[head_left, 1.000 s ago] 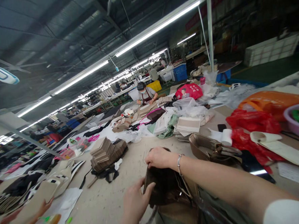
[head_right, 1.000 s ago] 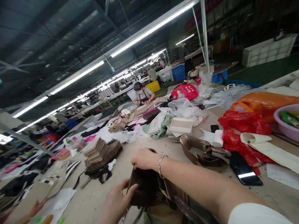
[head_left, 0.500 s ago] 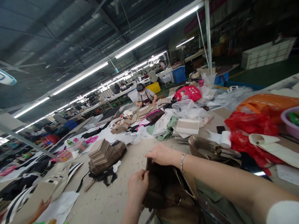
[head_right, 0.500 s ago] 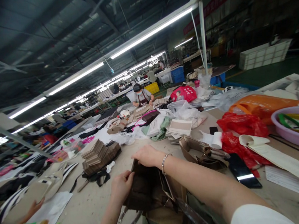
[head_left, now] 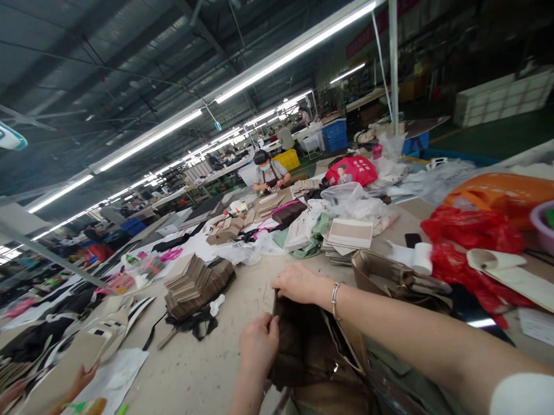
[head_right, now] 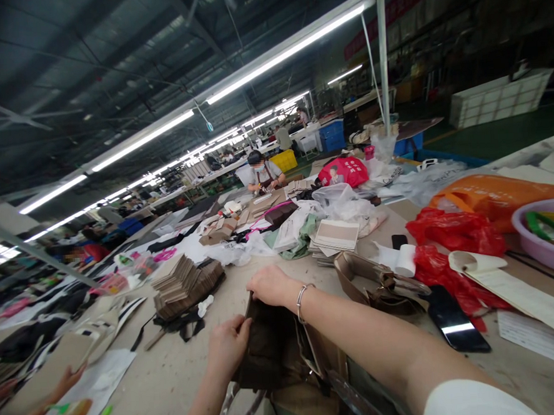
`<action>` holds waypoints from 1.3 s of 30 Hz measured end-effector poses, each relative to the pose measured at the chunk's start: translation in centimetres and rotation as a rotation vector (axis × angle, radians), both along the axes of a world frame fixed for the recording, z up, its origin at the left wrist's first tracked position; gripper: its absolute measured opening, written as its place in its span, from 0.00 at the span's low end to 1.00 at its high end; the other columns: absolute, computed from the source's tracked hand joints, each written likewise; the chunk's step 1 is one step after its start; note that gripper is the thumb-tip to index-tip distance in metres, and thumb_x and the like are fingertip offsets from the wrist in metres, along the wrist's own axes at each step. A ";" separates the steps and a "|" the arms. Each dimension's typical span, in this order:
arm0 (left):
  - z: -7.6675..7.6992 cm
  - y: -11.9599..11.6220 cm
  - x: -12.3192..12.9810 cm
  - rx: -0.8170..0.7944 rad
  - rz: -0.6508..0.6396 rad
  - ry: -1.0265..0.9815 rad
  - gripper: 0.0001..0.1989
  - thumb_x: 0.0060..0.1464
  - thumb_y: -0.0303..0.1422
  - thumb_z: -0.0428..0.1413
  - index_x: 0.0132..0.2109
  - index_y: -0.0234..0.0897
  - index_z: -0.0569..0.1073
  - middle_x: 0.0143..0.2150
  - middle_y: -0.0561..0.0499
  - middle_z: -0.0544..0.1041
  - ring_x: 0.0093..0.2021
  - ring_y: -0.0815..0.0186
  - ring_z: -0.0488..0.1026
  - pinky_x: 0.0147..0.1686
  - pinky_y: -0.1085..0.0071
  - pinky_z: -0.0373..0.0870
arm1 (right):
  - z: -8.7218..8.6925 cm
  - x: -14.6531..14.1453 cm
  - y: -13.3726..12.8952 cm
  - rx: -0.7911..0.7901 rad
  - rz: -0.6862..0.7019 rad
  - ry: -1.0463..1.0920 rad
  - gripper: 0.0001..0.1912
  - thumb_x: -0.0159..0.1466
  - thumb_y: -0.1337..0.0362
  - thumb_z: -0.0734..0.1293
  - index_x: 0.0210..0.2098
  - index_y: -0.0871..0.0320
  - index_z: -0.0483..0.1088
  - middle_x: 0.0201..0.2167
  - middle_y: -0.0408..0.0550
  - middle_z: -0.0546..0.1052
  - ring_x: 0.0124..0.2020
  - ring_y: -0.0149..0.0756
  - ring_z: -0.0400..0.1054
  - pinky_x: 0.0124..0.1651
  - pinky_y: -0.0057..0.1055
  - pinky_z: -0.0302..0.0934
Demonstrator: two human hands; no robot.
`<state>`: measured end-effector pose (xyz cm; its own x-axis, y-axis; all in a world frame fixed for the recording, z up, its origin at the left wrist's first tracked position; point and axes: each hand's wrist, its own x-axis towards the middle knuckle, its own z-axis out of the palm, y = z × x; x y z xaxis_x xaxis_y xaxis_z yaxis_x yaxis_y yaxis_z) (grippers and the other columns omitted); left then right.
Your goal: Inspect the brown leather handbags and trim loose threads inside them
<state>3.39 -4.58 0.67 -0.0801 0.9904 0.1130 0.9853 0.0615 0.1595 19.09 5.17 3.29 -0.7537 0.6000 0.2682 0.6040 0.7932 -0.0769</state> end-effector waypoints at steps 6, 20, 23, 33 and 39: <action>0.2 0.2 -0.2 -0.033 -0.005 0.009 0.14 0.57 0.35 0.49 0.26 0.36 0.70 0.23 0.51 0.73 0.26 0.68 0.68 0.26 0.71 0.48 | 0.4 -0.2 -0.1 -0.026 -0.022 -0.006 0.09 0.61 0.61 0.64 0.36 0.56 0.75 0.34 0.49 0.79 0.39 0.40 0.72 0.37 0.29 0.62; 1.2 4.2 0.7 -0.099 -0.063 -0.154 0.14 0.58 0.32 0.48 0.28 0.36 0.74 0.25 0.50 0.75 0.29 0.68 0.70 0.27 0.73 0.52 | 0.8 0.8 0.3 0.017 -0.014 -0.040 0.10 0.59 0.59 0.66 0.36 0.57 0.74 0.34 0.50 0.78 0.38 0.42 0.72 0.37 0.32 0.62; 0.8 4.2 0.8 -0.080 -0.029 -0.130 0.14 0.57 0.33 0.48 0.26 0.36 0.73 0.24 0.49 0.75 0.28 0.67 0.69 0.27 0.72 0.51 | 1.1 1.6 0.4 0.047 -0.002 -0.022 0.09 0.60 0.61 0.65 0.38 0.57 0.72 0.34 0.50 0.78 0.37 0.43 0.72 0.36 0.32 0.62; 0.2 3.9 1.1 -0.075 -0.002 -0.087 0.15 0.57 0.34 0.48 0.27 0.36 0.74 0.26 0.48 0.76 0.28 0.67 0.69 0.27 0.72 0.50 | 0.6 1.0 0.2 0.026 -0.096 -0.013 0.10 0.63 0.63 0.62 0.37 0.61 0.74 0.34 0.53 0.76 0.37 0.42 0.70 0.37 0.32 0.63; 0.2 3.9 1.3 -0.094 -0.006 -0.068 0.15 0.58 0.35 0.47 0.29 0.36 0.74 0.29 0.47 0.77 0.31 0.66 0.70 0.28 0.71 0.50 | 0.6 0.8 0.2 0.017 -0.134 -0.014 0.11 0.63 0.63 0.62 0.36 0.61 0.74 0.35 0.54 0.76 0.37 0.42 0.71 0.36 0.32 0.63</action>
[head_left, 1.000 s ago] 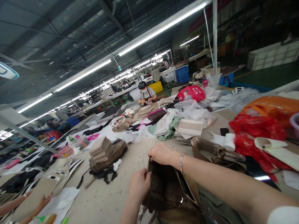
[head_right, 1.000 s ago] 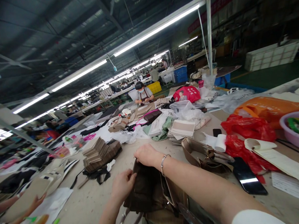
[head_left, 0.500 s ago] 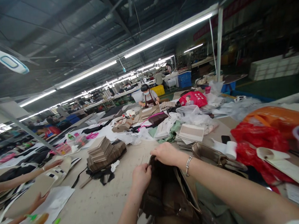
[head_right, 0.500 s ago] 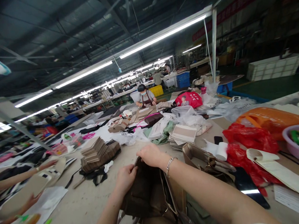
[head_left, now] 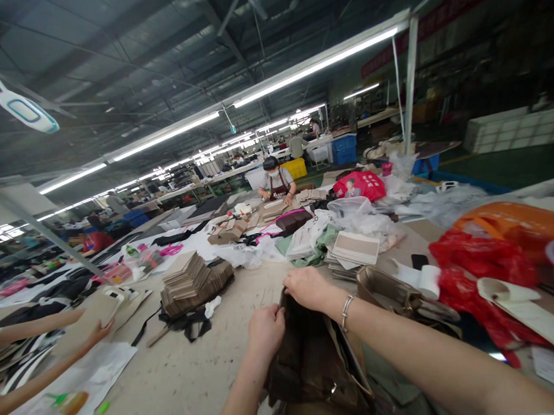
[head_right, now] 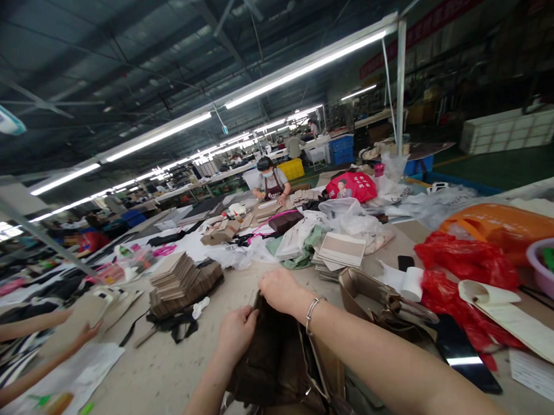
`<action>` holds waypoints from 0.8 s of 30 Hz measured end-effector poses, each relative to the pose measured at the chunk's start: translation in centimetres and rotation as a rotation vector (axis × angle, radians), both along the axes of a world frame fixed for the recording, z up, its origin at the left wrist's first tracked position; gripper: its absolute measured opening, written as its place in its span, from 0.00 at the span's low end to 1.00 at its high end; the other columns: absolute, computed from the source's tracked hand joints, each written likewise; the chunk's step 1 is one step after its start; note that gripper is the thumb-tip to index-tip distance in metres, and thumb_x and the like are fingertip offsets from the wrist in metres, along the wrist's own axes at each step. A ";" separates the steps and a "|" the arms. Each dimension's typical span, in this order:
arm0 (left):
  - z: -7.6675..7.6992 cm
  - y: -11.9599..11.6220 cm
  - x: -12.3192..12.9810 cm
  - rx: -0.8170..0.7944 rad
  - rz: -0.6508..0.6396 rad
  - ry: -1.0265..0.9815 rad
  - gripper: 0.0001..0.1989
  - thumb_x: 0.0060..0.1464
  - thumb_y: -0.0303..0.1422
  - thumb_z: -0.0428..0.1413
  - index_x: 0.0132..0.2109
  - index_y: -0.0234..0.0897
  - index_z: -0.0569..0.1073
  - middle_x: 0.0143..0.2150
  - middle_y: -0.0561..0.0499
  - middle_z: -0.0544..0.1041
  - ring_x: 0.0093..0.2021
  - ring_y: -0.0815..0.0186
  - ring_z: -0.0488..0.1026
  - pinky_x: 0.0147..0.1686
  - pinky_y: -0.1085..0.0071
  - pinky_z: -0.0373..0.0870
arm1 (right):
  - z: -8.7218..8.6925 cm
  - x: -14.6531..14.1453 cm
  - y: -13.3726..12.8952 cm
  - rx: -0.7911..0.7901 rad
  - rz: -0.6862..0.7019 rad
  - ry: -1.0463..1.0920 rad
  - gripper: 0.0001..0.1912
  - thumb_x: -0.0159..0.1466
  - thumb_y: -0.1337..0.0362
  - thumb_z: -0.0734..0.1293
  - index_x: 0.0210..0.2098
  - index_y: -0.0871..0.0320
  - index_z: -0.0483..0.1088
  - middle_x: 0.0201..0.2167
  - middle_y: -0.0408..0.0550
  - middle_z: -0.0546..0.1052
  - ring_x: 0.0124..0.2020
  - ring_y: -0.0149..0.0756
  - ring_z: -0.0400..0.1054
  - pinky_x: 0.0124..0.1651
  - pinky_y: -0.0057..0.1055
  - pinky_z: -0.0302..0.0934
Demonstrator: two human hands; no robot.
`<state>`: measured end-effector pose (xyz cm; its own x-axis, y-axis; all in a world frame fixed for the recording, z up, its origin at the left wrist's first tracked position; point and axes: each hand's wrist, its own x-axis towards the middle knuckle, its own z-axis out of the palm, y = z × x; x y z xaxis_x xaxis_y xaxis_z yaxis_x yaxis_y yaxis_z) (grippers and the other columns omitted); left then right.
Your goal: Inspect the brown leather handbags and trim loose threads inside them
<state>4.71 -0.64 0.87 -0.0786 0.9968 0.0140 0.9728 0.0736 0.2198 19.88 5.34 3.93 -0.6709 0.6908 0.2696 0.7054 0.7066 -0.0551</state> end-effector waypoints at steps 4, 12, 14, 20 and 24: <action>0.5 0.1 -0.1 -0.028 -0.007 0.004 0.14 0.57 0.35 0.48 0.30 0.35 0.75 0.30 0.46 0.77 0.32 0.64 0.71 0.28 0.71 0.52 | -0.1 -0.4 0.1 -0.002 -0.024 0.006 0.11 0.63 0.62 0.63 0.37 0.62 0.74 0.35 0.54 0.76 0.37 0.42 0.71 0.37 0.32 0.64; 0.9 1.6 -0.7 0.005 -0.054 -0.194 0.23 0.52 0.40 0.54 0.54 0.40 0.70 0.31 0.51 0.79 0.33 0.63 0.74 0.30 0.71 0.59 | -0.5 -0.8 0.3 -0.008 -0.053 0.013 0.11 0.63 0.64 0.61 0.35 0.62 0.73 0.34 0.54 0.76 0.36 0.42 0.71 0.36 0.32 0.63; 0.5 2.3 -0.5 0.068 -0.080 -0.269 0.19 0.53 0.35 0.53 0.53 0.41 0.72 0.37 0.50 0.80 0.36 0.63 0.74 0.34 0.72 0.62 | -0.5 -0.8 0.3 -0.017 -0.054 0.011 0.10 0.64 0.65 0.61 0.35 0.62 0.74 0.34 0.55 0.76 0.37 0.41 0.71 0.37 0.32 0.63; -0.6 3.6 -0.3 0.135 -0.109 -0.366 0.13 0.54 0.29 0.50 0.41 0.41 0.78 0.37 0.51 0.80 0.37 0.66 0.74 0.36 0.73 0.64 | 0.2 0.3 0.3 -0.070 -0.088 0.051 0.13 0.62 0.55 0.63 0.36 0.57 0.74 0.33 0.49 0.76 0.36 0.39 0.70 0.36 0.29 0.62; -0.7 3.7 -0.2 0.146 -0.079 -0.364 0.11 0.55 0.31 0.50 0.39 0.39 0.77 0.35 0.50 0.79 0.36 0.66 0.73 0.34 0.73 0.63 | 0.4 2.6 -0.7 -0.122 -0.129 0.309 0.20 0.58 0.52 0.66 0.48 0.54 0.71 0.36 0.46 0.75 0.36 0.36 0.69 0.39 0.29 0.61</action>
<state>4.49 3.08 0.19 -0.0280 0.9895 0.1415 0.8307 -0.0556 0.5539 22.48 4.64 4.34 -0.4758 0.8041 0.3563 0.7254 0.5879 -0.3580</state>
